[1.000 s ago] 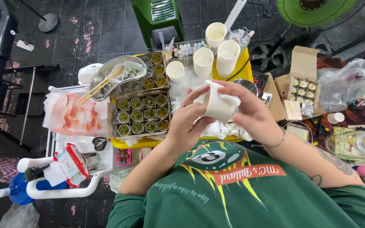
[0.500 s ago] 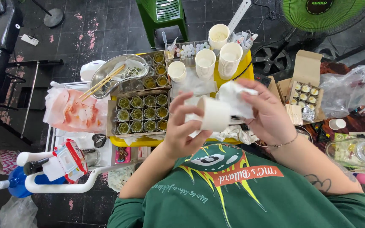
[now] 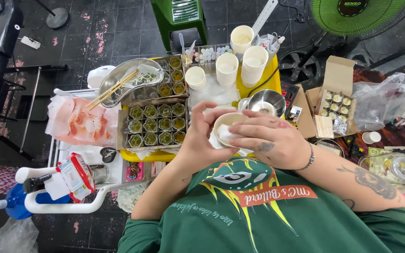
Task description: Cleaning the interior and exterior of paper cups using a tissue.
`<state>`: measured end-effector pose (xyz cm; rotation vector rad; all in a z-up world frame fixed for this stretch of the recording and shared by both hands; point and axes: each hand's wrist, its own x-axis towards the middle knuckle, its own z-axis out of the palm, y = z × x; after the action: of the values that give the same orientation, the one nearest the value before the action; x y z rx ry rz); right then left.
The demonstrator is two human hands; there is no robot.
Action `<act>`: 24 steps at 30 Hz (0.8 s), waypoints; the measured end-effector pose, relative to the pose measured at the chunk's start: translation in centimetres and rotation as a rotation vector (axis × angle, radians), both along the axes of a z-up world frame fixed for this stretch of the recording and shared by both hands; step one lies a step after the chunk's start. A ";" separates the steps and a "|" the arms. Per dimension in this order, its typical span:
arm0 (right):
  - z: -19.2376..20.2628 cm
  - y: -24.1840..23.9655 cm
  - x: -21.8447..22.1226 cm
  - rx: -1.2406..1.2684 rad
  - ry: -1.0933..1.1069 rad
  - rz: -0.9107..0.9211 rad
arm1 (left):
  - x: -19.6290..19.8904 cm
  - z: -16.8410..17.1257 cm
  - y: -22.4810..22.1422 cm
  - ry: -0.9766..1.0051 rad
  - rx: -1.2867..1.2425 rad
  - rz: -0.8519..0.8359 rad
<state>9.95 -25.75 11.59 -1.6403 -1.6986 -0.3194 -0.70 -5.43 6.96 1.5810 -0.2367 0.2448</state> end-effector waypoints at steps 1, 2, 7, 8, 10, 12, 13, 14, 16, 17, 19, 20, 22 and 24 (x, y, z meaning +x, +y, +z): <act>-0.2 -0.2 0.1 -0.001 -0.002 -0.001 | 0.0 0.0 0.1 -0.002 -0.001 -0.001; -0.4 -0.3 0.1 -0.041 0.089 0.038 | -0.1 0.0 0.1 0.024 -0.126 -0.059; -0.3 -0.6 -0.4 -0.140 0.251 0.114 | -0.6 -1.0 -0.1 0.148 -0.357 -0.111; -0.3 -0.7 -0.5 -0.148 0.231 0.094 | -0.6 -1.4 -0.1 0.084 -0.363 -0.124; -0.1 -0.8 -0.8 -0.156 0.214 0.074 | -0.8 -2.2 0.1 0.023 -0.369 -0.136; 0.1 -0.8 -1.1 -0.114 0.184 0.025 | -1.0 -2.7 0.4 -0.044 -0.354 -0.151; 0.3 -0.7 -1.3 -0.112 0.183 0.024 | -1.1 -2.6 0.5 -0.044 -0.352 -0.153; 0.5 -0.7 -1.4 -0.069 0.160 -0.079 | -1.1 -2.5 0.6 -0.025 -0.365 -0.189; 0.8 -0.4 -1.5 -0.026 0.136 -0.183 | -1.2 -2.4 0.8 -0.006 -0.380 -0.225; 0.8 -0.1 -1.5 0.006 -0.097 -0.132 | -1.3 -2.5 1.0 -0.053 -0.301 -0.191; 0.2 0.5 -1.9 0.038 -0.318 -0.078 | -1.8 -2.8 1.1 -0.089 -0.225 -0.155; -0.3 1.0 -2.2 -0.033 -0.348 -0.008 | -2.0 -2.9 1.3 -0.088 -0.260 -0.151; -0.9 2.0 -2.9 -0.101 -0.380 0.064 | -2.3 -3.0 1.7 -0.089 -0.294 -0.146; -1.0 3.1 -3.8 -0.214 0.063 0.024 | -2.5 -3.1 2.4 -0.182 -0.180 -0.032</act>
<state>6.12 -22.64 10.59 -1.7621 -1.7518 -0.0748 -3.16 -3.05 3.88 1.3769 -0.3712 0.3754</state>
